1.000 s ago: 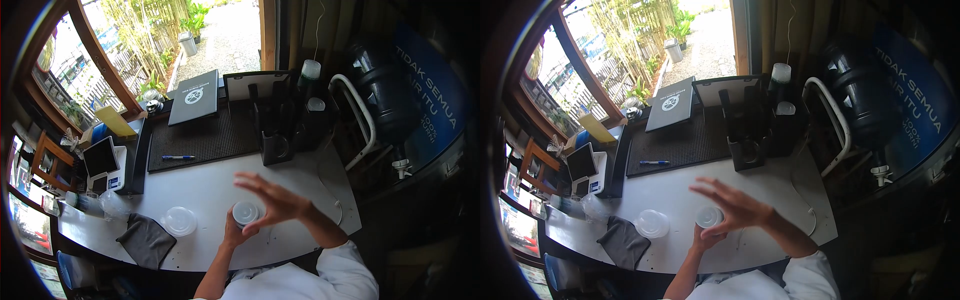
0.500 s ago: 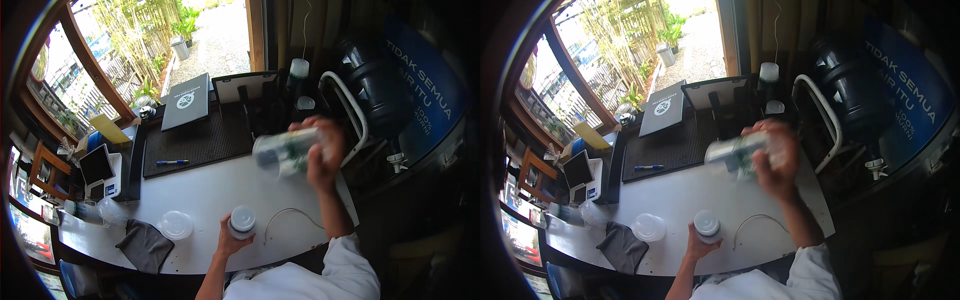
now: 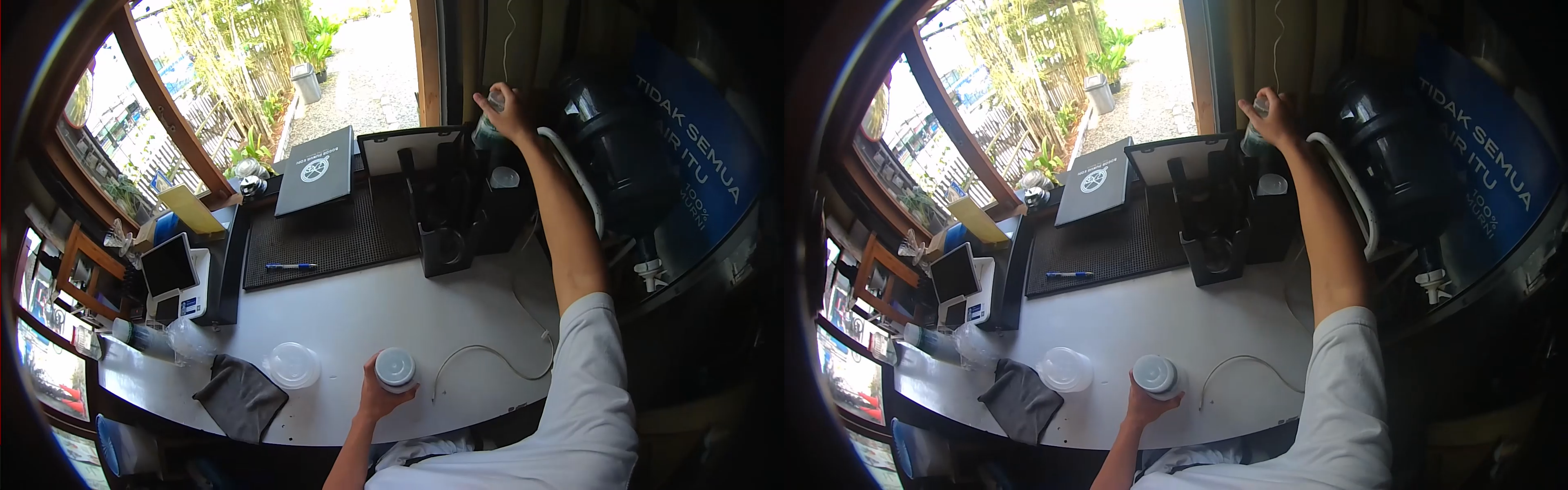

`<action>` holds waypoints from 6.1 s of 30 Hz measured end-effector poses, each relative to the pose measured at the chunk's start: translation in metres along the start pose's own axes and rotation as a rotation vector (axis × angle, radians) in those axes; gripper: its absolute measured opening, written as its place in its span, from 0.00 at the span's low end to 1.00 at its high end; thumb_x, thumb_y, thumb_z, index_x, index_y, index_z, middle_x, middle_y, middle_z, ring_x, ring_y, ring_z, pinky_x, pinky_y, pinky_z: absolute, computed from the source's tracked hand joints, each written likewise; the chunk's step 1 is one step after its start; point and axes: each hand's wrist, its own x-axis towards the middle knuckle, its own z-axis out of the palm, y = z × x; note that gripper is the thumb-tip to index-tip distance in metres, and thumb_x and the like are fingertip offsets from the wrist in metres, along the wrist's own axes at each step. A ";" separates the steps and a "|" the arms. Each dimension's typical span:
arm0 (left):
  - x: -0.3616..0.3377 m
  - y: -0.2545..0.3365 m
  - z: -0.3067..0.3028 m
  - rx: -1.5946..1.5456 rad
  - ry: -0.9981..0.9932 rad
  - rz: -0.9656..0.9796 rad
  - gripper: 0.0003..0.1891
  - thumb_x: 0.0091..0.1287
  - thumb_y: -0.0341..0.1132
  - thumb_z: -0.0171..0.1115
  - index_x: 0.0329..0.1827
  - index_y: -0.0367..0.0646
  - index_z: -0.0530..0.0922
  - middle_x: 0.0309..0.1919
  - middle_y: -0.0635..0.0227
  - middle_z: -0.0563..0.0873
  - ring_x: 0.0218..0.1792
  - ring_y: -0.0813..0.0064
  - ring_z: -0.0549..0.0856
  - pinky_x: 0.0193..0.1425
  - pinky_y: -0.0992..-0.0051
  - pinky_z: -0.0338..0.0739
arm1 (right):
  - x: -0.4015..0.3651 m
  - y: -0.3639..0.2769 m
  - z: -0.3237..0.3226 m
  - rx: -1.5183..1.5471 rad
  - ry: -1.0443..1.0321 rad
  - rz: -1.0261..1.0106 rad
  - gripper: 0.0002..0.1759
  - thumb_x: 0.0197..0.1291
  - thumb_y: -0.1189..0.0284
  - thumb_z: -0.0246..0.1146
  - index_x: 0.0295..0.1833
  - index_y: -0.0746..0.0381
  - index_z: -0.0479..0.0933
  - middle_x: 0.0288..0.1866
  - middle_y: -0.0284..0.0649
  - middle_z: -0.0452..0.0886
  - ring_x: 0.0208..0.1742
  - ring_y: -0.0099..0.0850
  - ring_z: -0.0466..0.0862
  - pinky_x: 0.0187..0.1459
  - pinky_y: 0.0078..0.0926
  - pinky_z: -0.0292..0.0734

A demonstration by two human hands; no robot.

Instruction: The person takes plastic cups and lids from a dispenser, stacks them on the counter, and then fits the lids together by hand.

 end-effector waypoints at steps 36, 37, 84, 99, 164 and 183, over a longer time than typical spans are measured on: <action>0.005 0.006 -0.013 -0.145 0.019 0.133 0.53 0.46 0.39 0.87 0.73 0.45 0.58 0.64 0.53 0.72 0.66 0.51 0.75 0.70 0.56 0.74 | -0.241 -0.128 -0.042 -0.132 0.141 -0.068 0.33 0.66 0.54 0.69 0.70 0.58 0.71 0.76 0.53 0.64 0.77 0.57 0.65 0.75 0.52 0.61; 0.004 0.004 -0.012 -0.141 0.022 0.140 0.54 0.45 0.40 0.87 0.73 0.44 0.58 0.64 0.51 0.72 0.66 0.51 0.75 0.70 0.56 0.73 | -0.264 -0.154 -0.047 0.102 0.007 -0.073 0.39 0.64 0.52 0.71 0.75 0.57 0.65 0.78 0.52 0.61 0.78 0.55 0.64 0.75 0.52 0.62; 0.012 0.116 0.008 -0.447 -0.166 -0.052 0.61 0.45 0.37 0.87 0.81 0.47 0.54 0.66 0.50 0.77 0.67 0.56 0.78 0.69 0.55 0.75 | -0.370 -0.123 -0.099 1.021 -0.750 0.160 0.67 0.47 0.56 0.84 0.82 0.53 0.44 0.77 0.54 0.58 0.75 0.51 0.69 0.69 0.49 0.77; -0.027 0.066 0.000 -0.891 -0.069 -0.186 0.44 0.59 0.54 0.77 0.73 0.41 0.66 0.64 0.59 0.76 0.68 0.65 0.74 0.73 0.63 0.67 | -0.133 -0.023 -0.055 0.317 0.183 -0.131 0.55 0.55 0.62 0.80 0.78 0.61 0.51 0.75 0.59 0.58 0.69 0.56 0.72 0.65 0.50 0.76; -0.064 0.047 -0.006 -0.744 0.007 -0.265 0.47 0.55 0.46 0.81 0.74 0.40 0.63 0.63 0.56 0.78 0.66 0.64 0.77 0.71 0.63 0.72 | -0.168 -0.118 0.018 -0.378 -0.965 -0.363 0.29 0.55 0.60 0.75 0.63 0.49 0.75 0.58 0.38 0.83 0.73 0.44 0.71 0.76 0.67 0.51; -0.047 0.063 -0.015 -0.804 -0.038 -0.389 0.52 0.53 0.43 0.82 0.77 0.36 0.60 0.64 0.54 0.77 0.66 0.64 0.76 0.72 0.67 0.69 | -0.072 -0.052 -0.120 0.156 0.050 -0.227 0.23 0.61 0.59 0.70 0.60 0.52 0.79 0.51 0.46 0.81 0.51 0.42 0.86 0.53 0.39 0.83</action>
